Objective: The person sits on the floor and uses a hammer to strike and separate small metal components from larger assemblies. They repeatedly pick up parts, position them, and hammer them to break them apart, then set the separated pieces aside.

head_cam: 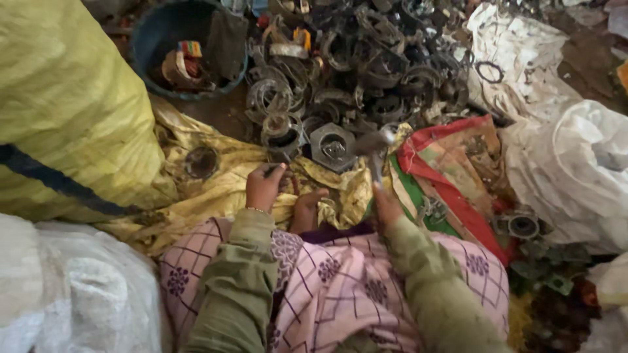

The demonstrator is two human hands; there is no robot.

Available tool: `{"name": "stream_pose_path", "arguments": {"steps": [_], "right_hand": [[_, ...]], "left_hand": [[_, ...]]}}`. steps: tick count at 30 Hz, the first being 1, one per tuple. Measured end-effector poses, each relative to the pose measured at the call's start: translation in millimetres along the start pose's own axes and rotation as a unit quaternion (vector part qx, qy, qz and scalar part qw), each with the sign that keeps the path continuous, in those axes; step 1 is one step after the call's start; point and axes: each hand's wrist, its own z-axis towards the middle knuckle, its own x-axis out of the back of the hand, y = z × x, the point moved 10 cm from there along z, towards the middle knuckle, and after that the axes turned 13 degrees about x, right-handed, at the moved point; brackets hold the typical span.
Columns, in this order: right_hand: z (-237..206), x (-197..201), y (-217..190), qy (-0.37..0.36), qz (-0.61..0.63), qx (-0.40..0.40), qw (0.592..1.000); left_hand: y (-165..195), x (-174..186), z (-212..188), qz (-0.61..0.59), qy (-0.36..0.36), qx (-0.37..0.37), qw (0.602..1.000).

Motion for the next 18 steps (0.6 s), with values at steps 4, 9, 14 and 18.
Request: {"name": "stream_pose_path", "arguments": {"steps": [4, 9, 14, 18], "right_hand": [[-14, 51, 0, 0.068, -0.009, -0.013, 0.998], [-32, 165, -67, 0.233, 0.198, 0.156, 0.939], [2, 262, -179, 0.173, 0.401, 0.361, 0.824], [55, 307, -212, 0.218, 0.387, 0.426, 0.788]], "left_hand": [[-13, -14, 14, -0.062, -0.061, 0.042, 0.995], [-22, -14, 27, -0.07, -0.057, 0.041, 0.995], [-13, -21, 28, -0.035, -0.056, 0.019, 0.998], [-18, -25, 31, -0.067, -0.062, 0.049, 0.995]]}}
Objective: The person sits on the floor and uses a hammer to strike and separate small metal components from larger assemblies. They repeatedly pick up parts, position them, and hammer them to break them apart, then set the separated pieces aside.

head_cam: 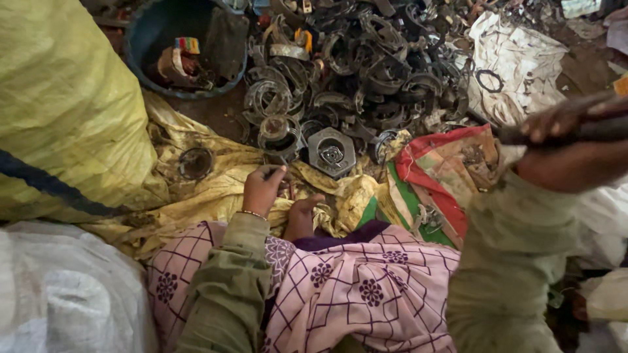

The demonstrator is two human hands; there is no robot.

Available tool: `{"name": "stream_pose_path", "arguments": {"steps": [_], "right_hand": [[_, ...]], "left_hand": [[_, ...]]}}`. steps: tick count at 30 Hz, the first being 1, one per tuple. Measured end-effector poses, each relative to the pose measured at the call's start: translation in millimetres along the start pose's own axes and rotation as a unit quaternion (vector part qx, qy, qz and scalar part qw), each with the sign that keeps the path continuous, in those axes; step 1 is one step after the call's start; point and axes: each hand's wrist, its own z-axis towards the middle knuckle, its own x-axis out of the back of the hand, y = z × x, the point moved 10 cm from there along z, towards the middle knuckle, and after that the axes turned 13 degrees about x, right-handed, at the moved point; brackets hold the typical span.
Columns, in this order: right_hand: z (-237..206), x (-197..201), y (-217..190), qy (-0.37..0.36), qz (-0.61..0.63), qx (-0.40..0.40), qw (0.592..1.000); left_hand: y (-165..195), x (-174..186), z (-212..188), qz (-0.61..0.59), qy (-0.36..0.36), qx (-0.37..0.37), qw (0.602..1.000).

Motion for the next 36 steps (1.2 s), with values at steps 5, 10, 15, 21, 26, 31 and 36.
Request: {"name": "stream_pose_path", "arguments": {"steps": [5, 10, 15, 21, 26, 31, 36], "right_hand": [[-126, -39, 77, -0.095, -0.407, 0.018, 0.908], [-332, -64, 181, -0.456, -0.586, -0.312, 0.593], [-342, -26, 143, -0.356, -0.538, -0.349, 0.68], [-299, 1, 75, -0.084, -0.377, -0.357, 0.85], [-158, -49, -24, -0.139, -0.192, -0.119, 0.964], [-76, -39, -34, 0.001, -0.083, 0.028, 0.996], [-154, -32, 76, -0.062, -0.387, -0.031, 0.919]], "left_hand": [[-1, 0, 6, 0.0, -0.005, -0.028, 1.0], [8, 2, -7, 0.055, -0.006, -0.076, 0.996], [8, 16, -20, 0.057, 0.035, -0.048, 0.997], [3, 9, -15, 0.005, -0.017, -0.033, 0.999], [1, 10, -8, 0.028, 0.009, -0.029, 0.999], [-6, -2, -5, 0.011, -0.02, -0.01, 1.0], [-1, -1, -5, 0.022, -0.01, -0.022, 0.999]]}}
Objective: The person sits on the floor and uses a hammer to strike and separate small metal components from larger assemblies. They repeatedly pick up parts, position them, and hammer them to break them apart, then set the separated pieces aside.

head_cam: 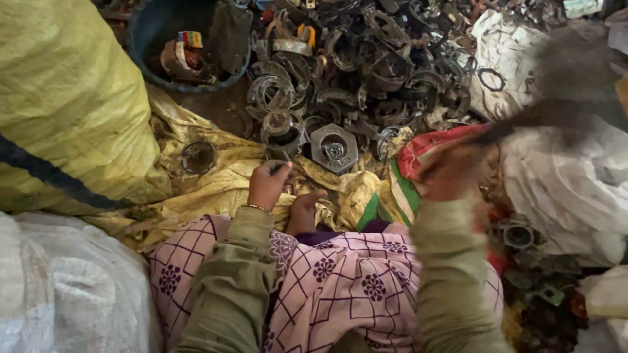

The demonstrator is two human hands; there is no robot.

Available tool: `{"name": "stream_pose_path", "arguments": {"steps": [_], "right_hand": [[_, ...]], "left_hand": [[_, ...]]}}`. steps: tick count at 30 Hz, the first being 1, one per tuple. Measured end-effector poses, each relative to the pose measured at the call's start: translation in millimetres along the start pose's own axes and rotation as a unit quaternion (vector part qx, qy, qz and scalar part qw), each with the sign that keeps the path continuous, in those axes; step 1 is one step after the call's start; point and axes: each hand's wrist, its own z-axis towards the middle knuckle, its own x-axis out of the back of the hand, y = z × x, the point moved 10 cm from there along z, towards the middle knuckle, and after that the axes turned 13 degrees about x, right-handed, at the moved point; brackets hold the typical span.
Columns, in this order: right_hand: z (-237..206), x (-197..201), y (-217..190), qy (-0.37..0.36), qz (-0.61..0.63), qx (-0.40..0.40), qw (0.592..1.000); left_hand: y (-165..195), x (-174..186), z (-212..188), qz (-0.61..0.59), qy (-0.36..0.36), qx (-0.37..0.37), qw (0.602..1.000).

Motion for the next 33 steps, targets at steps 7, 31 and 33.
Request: {"name": "stream_pose_path", "arguments": {"steps": [7, 31, 33], "right_hand": [[-191, -131, 60, -0.404, -0.14, -0.276, 0.861], [-194, -151, 27, -0.447, -0.196, -0.045, 0.872], [-151, -158, 18, -0.351, -0.147, -0.028, 0.924]], "left_hand": [[1, 1, -1, 0.006, -0.007, -0.015, 1.0], [32, -6, -19, 0.195, 0.048, -0.147, 0.968], [26, -3, -16, 0.209, 0.049, -0.097, 0.972]]}}
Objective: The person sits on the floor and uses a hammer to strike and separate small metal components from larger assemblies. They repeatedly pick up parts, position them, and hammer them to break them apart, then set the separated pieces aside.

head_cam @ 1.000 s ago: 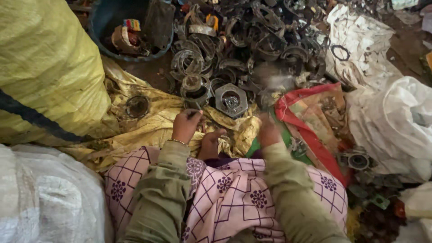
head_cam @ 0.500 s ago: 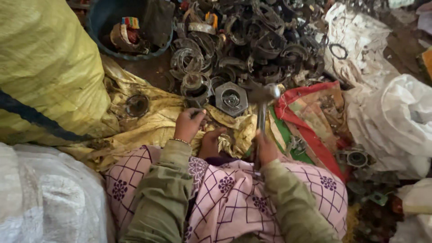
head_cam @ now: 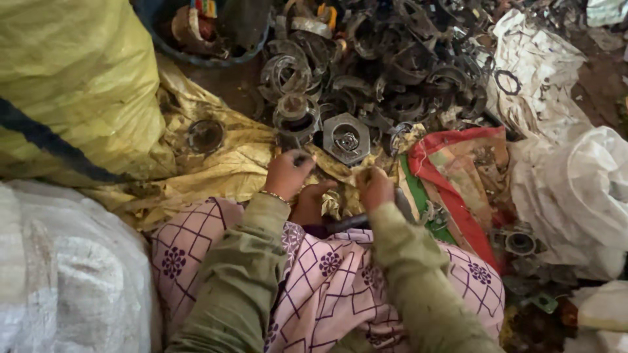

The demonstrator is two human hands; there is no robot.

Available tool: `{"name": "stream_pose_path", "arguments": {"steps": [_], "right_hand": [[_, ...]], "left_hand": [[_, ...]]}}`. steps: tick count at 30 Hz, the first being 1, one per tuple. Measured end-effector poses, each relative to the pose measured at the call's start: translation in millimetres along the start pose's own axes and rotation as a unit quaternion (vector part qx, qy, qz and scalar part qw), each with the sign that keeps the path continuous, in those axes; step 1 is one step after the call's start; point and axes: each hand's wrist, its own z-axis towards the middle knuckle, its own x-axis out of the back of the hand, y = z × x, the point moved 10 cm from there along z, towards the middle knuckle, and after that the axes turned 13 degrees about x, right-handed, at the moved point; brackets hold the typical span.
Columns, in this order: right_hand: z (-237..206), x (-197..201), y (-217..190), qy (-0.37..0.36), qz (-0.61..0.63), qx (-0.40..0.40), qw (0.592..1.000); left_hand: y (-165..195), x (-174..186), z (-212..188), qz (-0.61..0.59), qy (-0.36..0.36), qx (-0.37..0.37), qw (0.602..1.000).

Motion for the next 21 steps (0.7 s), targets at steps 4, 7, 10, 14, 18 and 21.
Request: {"name": "stream_pose_path", "arguments": {"steps": [4, 7, 10, 14, 18, 21], "right_hand": [[51, 22, -37, 0.121, -0.09, 0.164, 0.975], [74, -8, -14, 0.021, 0.004, 0.041, 0.999], [61, -28, 28, 0.05, 0.337, -0.189, 0.921], [24, -34, 33, 0.105, 0.687, -0.28, 0.662], [-35, -62, 48, 0.183, 0.766, -0.4, 0.468], [-42, -78, 45, 0.141, 0.794, -0.394, 0.44]], "left_hand": [[3, 2, 0, 0.002, 0.004, -0.004, 1.0], [-1, 1, 3, 0.013, -0.001, 0.003, 1.0], [-1, 0, 6, -0.001, -0.002, -0.021, 1.0], [-8, -2, 9, 0.007, 0.008, -0.007, 1.0], [-6, -3, 3, 0.027, 0.017, -0.028, 0.999], [4, -3, -6, 0.025, 0.012, -0.072, 0.997]]}}
